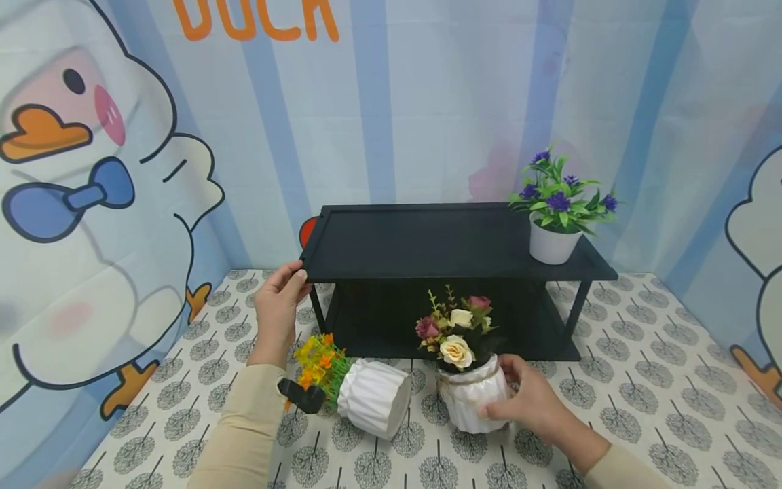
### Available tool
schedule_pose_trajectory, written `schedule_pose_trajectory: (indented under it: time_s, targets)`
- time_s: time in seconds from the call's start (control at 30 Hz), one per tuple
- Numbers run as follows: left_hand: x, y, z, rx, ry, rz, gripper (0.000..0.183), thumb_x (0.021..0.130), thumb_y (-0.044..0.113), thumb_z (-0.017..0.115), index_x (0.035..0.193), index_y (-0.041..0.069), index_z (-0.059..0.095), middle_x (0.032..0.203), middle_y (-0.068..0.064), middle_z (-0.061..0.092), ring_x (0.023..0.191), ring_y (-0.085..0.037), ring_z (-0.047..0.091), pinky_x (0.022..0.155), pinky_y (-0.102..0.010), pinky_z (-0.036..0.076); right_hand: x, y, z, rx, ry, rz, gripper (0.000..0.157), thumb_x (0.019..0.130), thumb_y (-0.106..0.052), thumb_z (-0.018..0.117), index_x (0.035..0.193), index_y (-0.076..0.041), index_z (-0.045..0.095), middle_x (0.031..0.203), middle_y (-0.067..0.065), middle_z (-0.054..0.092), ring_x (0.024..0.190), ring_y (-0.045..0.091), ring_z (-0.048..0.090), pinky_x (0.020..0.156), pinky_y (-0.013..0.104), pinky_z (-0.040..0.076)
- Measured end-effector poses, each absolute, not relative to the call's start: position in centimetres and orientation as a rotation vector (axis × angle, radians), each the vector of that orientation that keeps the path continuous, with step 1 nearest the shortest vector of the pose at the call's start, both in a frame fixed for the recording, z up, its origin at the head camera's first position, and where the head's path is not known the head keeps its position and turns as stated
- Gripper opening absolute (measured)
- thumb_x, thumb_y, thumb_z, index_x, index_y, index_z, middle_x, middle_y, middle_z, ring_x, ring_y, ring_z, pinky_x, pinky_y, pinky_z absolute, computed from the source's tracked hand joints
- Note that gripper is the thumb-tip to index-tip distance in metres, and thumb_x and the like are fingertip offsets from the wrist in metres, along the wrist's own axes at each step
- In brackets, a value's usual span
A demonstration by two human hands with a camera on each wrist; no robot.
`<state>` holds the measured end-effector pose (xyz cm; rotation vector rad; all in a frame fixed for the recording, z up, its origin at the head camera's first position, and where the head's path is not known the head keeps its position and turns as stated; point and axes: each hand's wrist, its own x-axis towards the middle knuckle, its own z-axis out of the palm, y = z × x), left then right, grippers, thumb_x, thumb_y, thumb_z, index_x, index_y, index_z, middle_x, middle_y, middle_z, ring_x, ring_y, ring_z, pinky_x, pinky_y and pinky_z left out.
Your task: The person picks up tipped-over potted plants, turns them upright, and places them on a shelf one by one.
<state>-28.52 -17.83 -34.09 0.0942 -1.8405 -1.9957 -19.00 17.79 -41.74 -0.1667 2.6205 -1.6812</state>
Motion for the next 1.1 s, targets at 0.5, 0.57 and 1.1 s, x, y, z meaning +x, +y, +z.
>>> schedule_pose_trajectory:
  time_s: [0.5, 0.57, 1.1]
  targets:
    - [-28.5, -17.7, -34.0, 0.09, -1.837, -1.994, 0.029, 0.092, 0.018, 0.059, 0.118, 0.006, 0.062, 0.101, 0.0, 0.059, 0.084, -0.007, 0.062, 0.08, -0.018, 0.053, -18.9, 18.4, -41.4, -0.317, 2.693, -1.497, 0.086, 0.05, -0.014, 0.087, 0.121, 0.01, 0.044, 0.112, 0.017, 0.055, 0.107, 0.028, 0.054, 0.095, 0.041, 0.048]
    - [-28.5, -17.8, -34.1, 0.094, -1.841, -1.994, 0.029, 0.092, 0.018, 0.059, 0.119, 0.006, 0.062, 0.102, 0.0, 0.059, 0.084, -0.007, 0.062, 0.08, -0.018, 0.053, -18.8, 18.5, -41.3, -0.329, 2.705, -1.47, 0.088, 0.05, -0.016, 0.088, 0.121, 0.011, 0.044, 0.113, 0.019, 0.054, 0.108, 0.031, 0.054, 0.094, 0.041, 0.049]
    - [-28.6, -17.8, -34.2, 0.094, -1.835, -1.989, 0.03, 0.092, 0.018, 0.059, 0.119, 0.006, 0.062, 0.104, 0.0, 0.06, 0.083, -0.007, 0.062, 0.08, -0.019, 0.054, -17.3, 19.6, -41.7, -0.289, 2.692, -1.387, 0.093, 0.046, -0.019, 0.091, 0.121, 0.006, 0.041, 0.115, 0.021, 0.055, 0.11, 0.038, 0.054, 0.094, 0.043, 0.048]
